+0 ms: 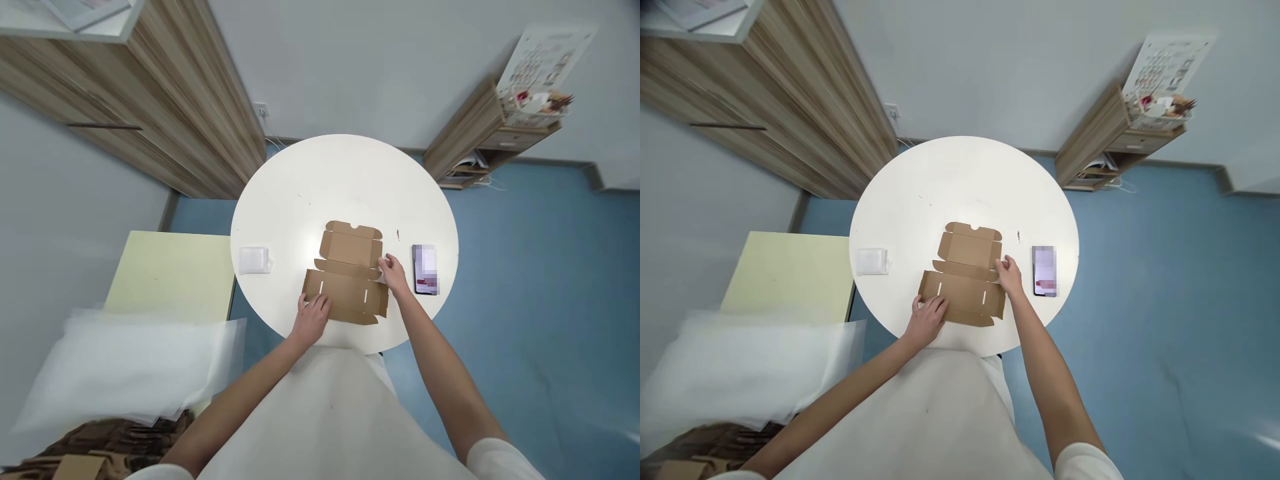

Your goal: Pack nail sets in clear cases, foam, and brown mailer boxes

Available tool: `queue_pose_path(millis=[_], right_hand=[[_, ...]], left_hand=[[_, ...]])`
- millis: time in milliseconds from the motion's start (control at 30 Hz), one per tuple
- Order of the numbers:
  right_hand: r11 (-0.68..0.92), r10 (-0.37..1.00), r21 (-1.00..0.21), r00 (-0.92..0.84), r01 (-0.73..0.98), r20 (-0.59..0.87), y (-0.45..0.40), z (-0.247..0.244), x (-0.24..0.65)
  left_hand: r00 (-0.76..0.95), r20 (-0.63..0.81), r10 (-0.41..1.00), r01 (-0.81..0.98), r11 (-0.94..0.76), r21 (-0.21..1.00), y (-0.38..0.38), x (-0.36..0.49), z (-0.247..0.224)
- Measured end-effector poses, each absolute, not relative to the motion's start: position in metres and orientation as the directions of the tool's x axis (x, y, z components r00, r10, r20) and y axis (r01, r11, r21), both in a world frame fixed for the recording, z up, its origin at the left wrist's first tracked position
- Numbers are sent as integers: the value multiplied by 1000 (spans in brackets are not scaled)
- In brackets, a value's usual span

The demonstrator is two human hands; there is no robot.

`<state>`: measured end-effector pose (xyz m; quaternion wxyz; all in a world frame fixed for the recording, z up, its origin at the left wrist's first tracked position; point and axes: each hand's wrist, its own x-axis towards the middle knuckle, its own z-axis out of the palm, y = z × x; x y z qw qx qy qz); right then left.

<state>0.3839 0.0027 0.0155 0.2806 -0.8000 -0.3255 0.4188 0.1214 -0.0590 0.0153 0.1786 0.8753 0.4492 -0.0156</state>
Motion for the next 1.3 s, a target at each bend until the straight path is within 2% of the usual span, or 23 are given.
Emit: queue_pose_path(millis=[67,267,533,733,833,900,1033,1167,1300], right_hand=[[-625,763,-722,423,296,-488,15,7,385],[-572,820,-652,361,499,-443,15,-3,381],[-509,858,-690,237,514,-456,-3,12,382],[-472,874,-634,232,612,-426,-27,28,367],[-362,930,-547,251,755,-269,-49,37,356],[-234,967,-454,160,860,-196,-66,41,349],[41,946,-328,-142,944,-291,-94,38,336],[62,923,-254,-152,965,-352,-102,24,331],[29,926,-261,-124,965,-357,-98,17,331]], left_hand=[[586,-225,779,803,-522,287,-56,125,15],[555,-299,776,829,-489,270,-44,136,22],[550,-322,771,832,-541,124,-24,151,36],[579,-287,763,815,-559,156,-26,148,33],[596,-249,764,803,-566,185,-31,143,31],[611,-220,760,791,-578,200,-35,141,29],[649,-174,740,759,-615,216,-43,139,25],[661,-132,739,746,-628,220,-50,136,24],[469,-116,875,875,-443,196,-56,120,20]])
